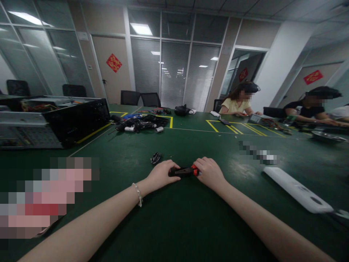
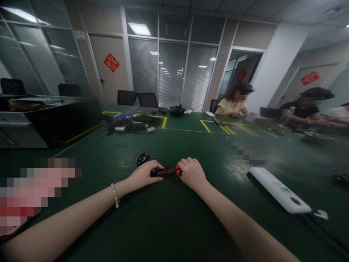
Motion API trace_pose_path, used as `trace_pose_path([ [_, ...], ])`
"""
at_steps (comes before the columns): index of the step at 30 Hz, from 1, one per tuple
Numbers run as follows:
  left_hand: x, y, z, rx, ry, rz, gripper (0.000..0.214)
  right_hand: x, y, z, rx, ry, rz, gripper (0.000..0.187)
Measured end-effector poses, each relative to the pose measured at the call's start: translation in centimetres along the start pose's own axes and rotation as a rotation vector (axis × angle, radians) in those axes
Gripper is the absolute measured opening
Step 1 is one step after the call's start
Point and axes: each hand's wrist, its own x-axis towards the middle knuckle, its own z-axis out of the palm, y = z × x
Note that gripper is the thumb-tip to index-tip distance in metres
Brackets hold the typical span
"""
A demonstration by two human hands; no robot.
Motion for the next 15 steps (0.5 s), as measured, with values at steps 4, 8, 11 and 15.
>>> trace_pose_path([
  [4,-0.03,0.22,-0.16,0.006,-0.016,-0.020,0.033,-0.04,0.00,-0.09,0.004,-0.006,-0.004,0.018],
  [8,-0.02,0.32,-0.17,0.002,-0.016,-0.024,0.033,0.00,-0.09,-0.25,0.012,-0.010,0.005,0.018],
  [11,-0.03,0.29,-0.14,0.005,-0.006,-0.017,0.033,0.01,-0.09,-0.26,0.017,-0.013,0.006,0.017],
  [15,-0.05,0.19,-0.14,0.000,-0.005,-0.009,0.033,-0.08,0.02,-0.11,0.019,-0.008,-0.003,0.018],
])
